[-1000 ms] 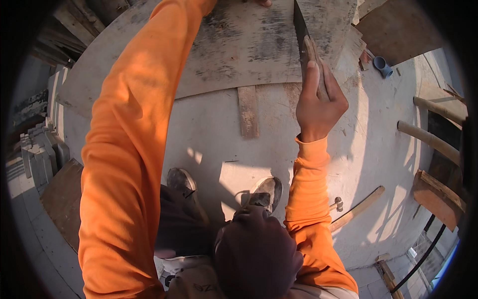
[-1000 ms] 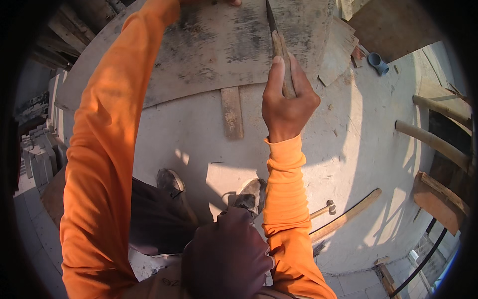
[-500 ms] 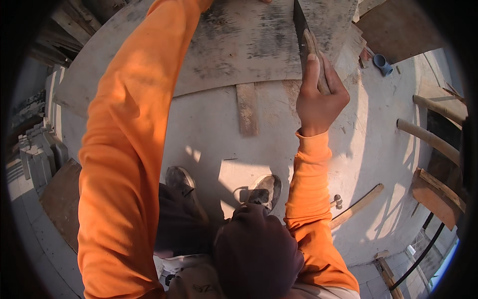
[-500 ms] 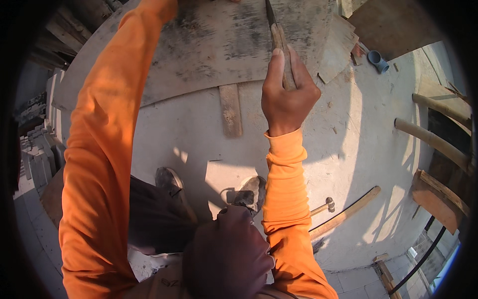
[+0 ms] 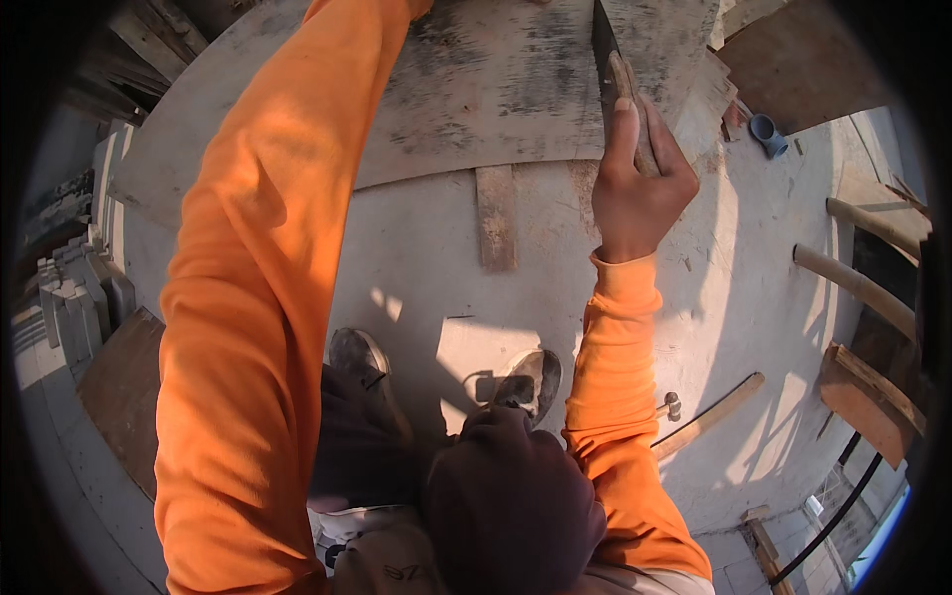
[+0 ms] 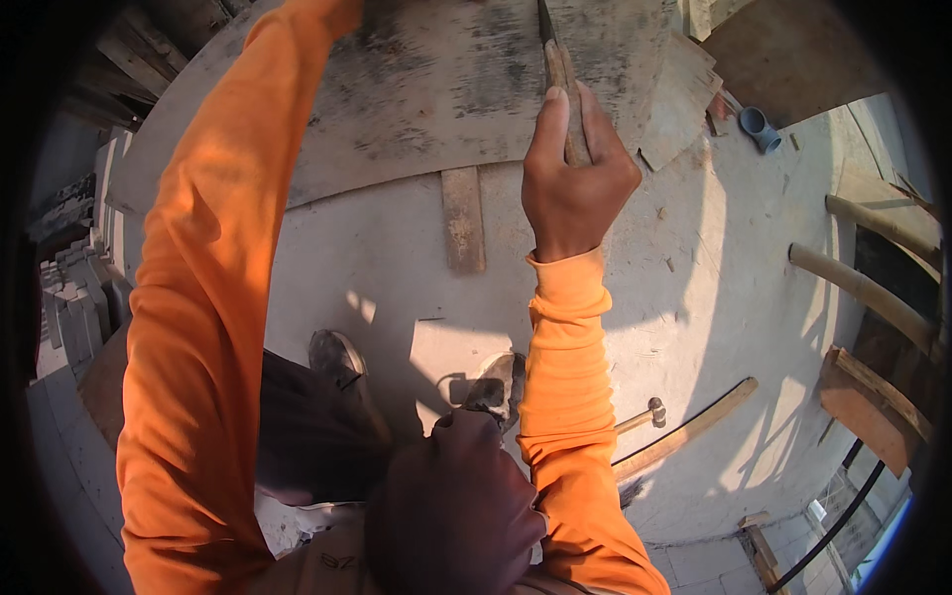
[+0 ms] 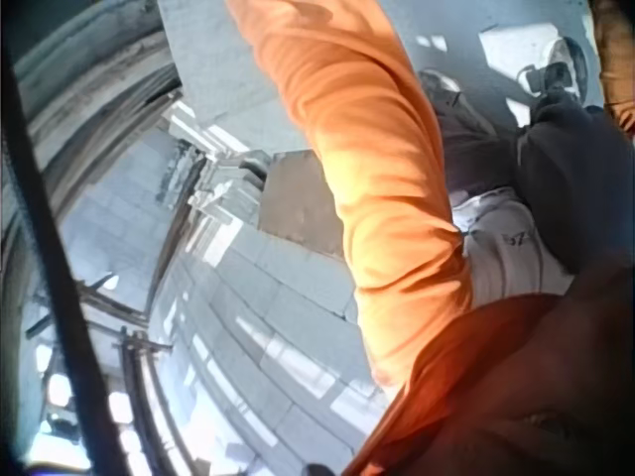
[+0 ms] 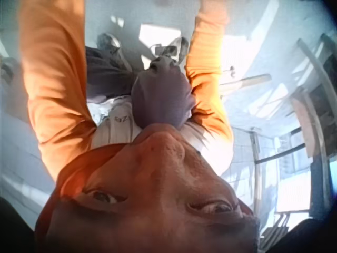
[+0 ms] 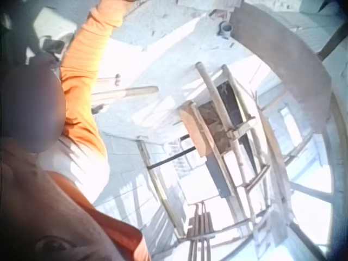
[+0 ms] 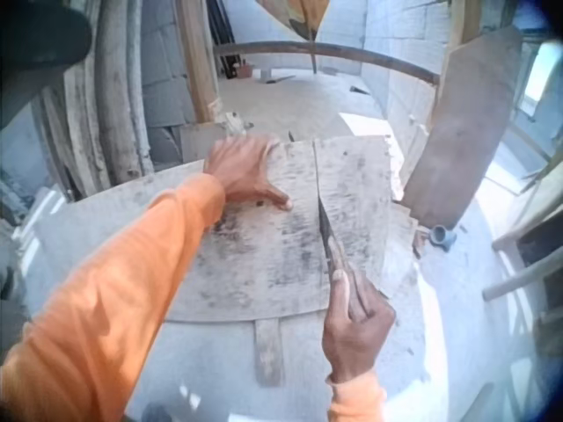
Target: The person moves a piece of wood from a stack, places it on a flat surface, marks a line with a pencil using a ruler as a guide, and then cuts along the mark using a hand saw.
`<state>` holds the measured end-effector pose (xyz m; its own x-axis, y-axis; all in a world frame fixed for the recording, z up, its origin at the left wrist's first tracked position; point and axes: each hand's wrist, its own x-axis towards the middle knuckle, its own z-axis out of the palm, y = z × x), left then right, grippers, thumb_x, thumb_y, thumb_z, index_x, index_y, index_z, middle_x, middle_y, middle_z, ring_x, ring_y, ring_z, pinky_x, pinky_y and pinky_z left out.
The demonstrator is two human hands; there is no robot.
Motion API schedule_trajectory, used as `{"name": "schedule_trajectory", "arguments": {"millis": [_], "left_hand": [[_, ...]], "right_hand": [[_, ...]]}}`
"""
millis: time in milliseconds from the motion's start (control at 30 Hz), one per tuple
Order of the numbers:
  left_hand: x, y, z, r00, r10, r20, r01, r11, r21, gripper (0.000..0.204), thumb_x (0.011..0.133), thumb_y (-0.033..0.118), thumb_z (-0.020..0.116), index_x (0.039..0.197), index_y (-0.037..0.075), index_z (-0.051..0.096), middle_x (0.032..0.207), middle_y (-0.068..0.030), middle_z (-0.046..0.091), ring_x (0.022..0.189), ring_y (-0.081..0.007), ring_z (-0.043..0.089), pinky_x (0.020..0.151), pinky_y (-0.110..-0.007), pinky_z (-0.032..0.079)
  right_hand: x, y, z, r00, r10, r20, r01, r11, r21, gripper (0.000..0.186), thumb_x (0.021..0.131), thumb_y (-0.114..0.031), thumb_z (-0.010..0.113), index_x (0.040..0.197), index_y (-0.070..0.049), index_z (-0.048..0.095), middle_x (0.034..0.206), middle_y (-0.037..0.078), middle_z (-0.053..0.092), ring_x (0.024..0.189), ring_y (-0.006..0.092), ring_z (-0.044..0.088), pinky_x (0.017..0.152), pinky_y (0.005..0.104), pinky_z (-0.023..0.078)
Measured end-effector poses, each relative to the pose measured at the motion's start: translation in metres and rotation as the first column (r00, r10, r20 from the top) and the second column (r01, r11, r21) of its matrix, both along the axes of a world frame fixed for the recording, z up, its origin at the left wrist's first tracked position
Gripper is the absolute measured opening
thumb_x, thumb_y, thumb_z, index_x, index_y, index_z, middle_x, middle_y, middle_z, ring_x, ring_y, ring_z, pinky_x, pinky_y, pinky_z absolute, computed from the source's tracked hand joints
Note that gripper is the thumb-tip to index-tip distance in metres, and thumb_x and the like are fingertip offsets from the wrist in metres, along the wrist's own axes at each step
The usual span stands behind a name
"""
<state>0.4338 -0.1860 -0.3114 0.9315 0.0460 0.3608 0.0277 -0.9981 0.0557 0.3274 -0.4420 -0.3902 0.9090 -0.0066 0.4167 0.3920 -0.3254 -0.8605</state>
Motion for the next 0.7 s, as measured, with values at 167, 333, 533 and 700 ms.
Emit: {"name": "schedule_trajectory", "arguments": {"millis": [167, 333, 533, 700], "left_hand": [[-0.003, 0.021, 0.002, 0.999, 0.015, -0.029, -0.016, 1.000, -0.012, 0.094, 0.051, 0.064, 0.090, 0.124, 0.009, 0.068, 0.117, -0.0200, 0.071, 0.114, -0.0385, 0.066, 0.095, -0.052, 0.050], [-0.008, 0.007, 0.003, 0.995, 0.048, -0.087, -0.052, 0.998, -0.047, 0.096, 0.051, 0.064, 0.090, 0.126, 0.009, 0.067, 0.120, -0.0212, 0.070, 0.117, -0.0394, 0.064, 0.097, -0.052, 0.048], [0.003, 0.002, 0.000, 1.000, 0.017, -0.025, -0.017, 1.000, -0.020, 0.100, 0.051, 0.065, 0.090, 0.129, 0.009, 0.064, 0.122, -0.0219, 0.069, 0.117, -0.0410, 0.064, 0.096, -0.051, 0.049], [-0.003, 0.030, -0.013, 0.999, 0.029, -0.045, -0.032, 0.997, -0.067, 0.101, 0.049, 0.065, 0.091, 0.127, 0.007, 0.065, 0.121, -0.0223, 0.069, 0.116, -0.0410, 0.064, 0.096, -0.052, 0.049]], "right_hand": [[-0.146, -0.086, -0.028, 0.983, -0.048, -0.175, 0.016, 0.984, -0.176, 0.034, 0.094, 0.002, 0.061, 0.125, 0.014, 0.066, 0.100, 0.022, 0.078, 0.087, 0.0208, 0.077, 0.077, 0.0292, 0.059], [-0.125, -0.076, -0.034, 0.991, -0.027, -0.134, 0.004, 0.986, -0.169, 0.033, 0.095, 0.000, 0.062, 0.125, 0.013, 0.066, 0.101, 0.021, 0.078, 0.090, 0.0220, 0.077, 0.079, 0.0297, 0.059], [0.003, -0.004, -0.011, 0.996, -0.018, 0.092, 0.020, 1.000, -0.021, 0.026, 0.096, -0.006, 0.068, 0.121, 0.003, 0.073, 0.083, 0.012, 0.076, 0.069, 0.0092, 0.067, 0.063, 0.0243, 0.052], [-0.166, -0.102, -0.035, 0.962, -0.043, -0.269, -0.008, 0.983, -0.184, 0.034, 0.094, 0.002, 0.060, 0.126, 0.014, 0.065, 0.108, 0.025, 0.076, 0.093, 0.0232, 0.077, 0.081, 0.0304, 0.059]]}}
